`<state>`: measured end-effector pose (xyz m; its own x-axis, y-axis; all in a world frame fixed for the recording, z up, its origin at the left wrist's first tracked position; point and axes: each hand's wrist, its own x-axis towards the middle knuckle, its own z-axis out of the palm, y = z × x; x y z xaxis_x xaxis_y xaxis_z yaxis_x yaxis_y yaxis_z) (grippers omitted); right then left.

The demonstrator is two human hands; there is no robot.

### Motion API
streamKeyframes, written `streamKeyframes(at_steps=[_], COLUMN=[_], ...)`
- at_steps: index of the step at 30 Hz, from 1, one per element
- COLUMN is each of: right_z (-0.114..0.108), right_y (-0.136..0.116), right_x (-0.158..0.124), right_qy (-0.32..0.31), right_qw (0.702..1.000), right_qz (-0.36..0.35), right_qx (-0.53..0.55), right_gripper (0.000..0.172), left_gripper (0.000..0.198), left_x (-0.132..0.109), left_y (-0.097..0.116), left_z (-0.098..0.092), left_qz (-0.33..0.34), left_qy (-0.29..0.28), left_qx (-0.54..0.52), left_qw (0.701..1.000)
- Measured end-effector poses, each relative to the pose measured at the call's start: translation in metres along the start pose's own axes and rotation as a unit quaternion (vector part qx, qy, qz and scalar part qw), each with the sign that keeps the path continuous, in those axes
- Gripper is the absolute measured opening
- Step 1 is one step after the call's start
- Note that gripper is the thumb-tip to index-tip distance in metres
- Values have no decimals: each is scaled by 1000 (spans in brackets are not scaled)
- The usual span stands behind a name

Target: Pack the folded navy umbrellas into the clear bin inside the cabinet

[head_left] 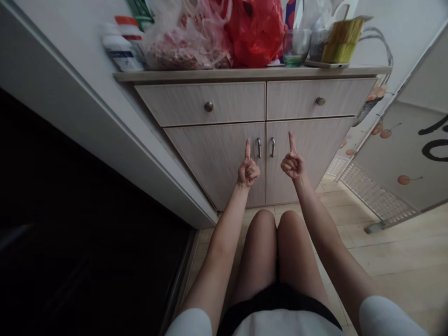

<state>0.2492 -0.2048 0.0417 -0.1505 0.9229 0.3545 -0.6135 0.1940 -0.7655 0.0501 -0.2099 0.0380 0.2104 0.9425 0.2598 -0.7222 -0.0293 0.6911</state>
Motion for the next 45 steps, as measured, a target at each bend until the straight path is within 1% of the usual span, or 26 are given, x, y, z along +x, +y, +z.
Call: streamKeyframes(at_steps=[2,4,6,7,8,9,11,12,13,14,15,16,19,21,24,27,30,32,34,36,39,43,45], right_z=[-2,-7,-16,-21,-26,-31,-37,-38,-38,-37,-36,-35,-34,-37,-41,-40,-34,-32,-31,-33,-39,-50,-57], right_y=[-1,4,15,23,31,39,53,60,66,71,75,80,90,93,93,90,84,77,67,53,29,-5,-21], right_x=[2,5,9,11,14,18,28,35,42,50,58,65,81,86,87,82,65,43,13,-21,-75,-137,-161], right_qy=[16,36,74,102,133,162,195,197,191,180,168,158,148,154,150,134,128,120,114,125,169,231,260], right_qw=[999,995,979,963,941,914,863,847,839,838,841,846,861,867,869,870,872,872,867,858,841,831,823], right_qz=[1,1,-14,-29,-47,-67,-98,-109,-115,-118,-115,-108,-81,-74,-67,-54,-67,-85,-101,-110,-118,-129,-139], right_qx=[-37,-97,-189,-247,-308,-366,-455,-481,-496,-502,-502,-498,-479,-469,-467,-472,-467,-467,-474,-486,-500,-489,-486], right_gripper=[64,62,58,55,51,49,49,50,52,52,52,50,42,38,36,35,37,39,43,46,47,46,47], left_gripper=[57,59,59,55,49,42,30,28,30,34,36,34,18,12,16,15,14,13,12,13,28,48,53], left_x=[1,2,4,6,10,14,27,36,45,54,64,72,88,91,90,85,70,51,23,-9,-61,-119,-143], left_y=[0,-3,-8,-12,-17,-21,-29,-33,-37,-40,-43,-47,-56,-61,-63,-62,-61,-60,-58,-55,-47,-28,-14], left_z=[-3,-8,-16,-21,-26,-30,-37,-39,-39,-38,-37,-35,-31,-32,-35,-34,-29,-27,-28,-32,-39,-46,-52], left_qz=[-4,-21,-39,-40,-30,-12,42,70,93,107,110,105,73,69,76,82,96,108,129,168,229,251,263], left_qy=[-21,-38,-28,-3,36,84,173,199,210,208,199,188,164,160,161,170,173,173,171,171,187,236,278], left_qx=[7,49,135,196,266,340,473,520,552,571,579,581,574,571,575,581,574,568,560,545,516,468,443], left_qw=[1000,998,990,980,963,937,863,827,801,787,783,785,799,802,799,791,794,797,800,804,804,814,811])
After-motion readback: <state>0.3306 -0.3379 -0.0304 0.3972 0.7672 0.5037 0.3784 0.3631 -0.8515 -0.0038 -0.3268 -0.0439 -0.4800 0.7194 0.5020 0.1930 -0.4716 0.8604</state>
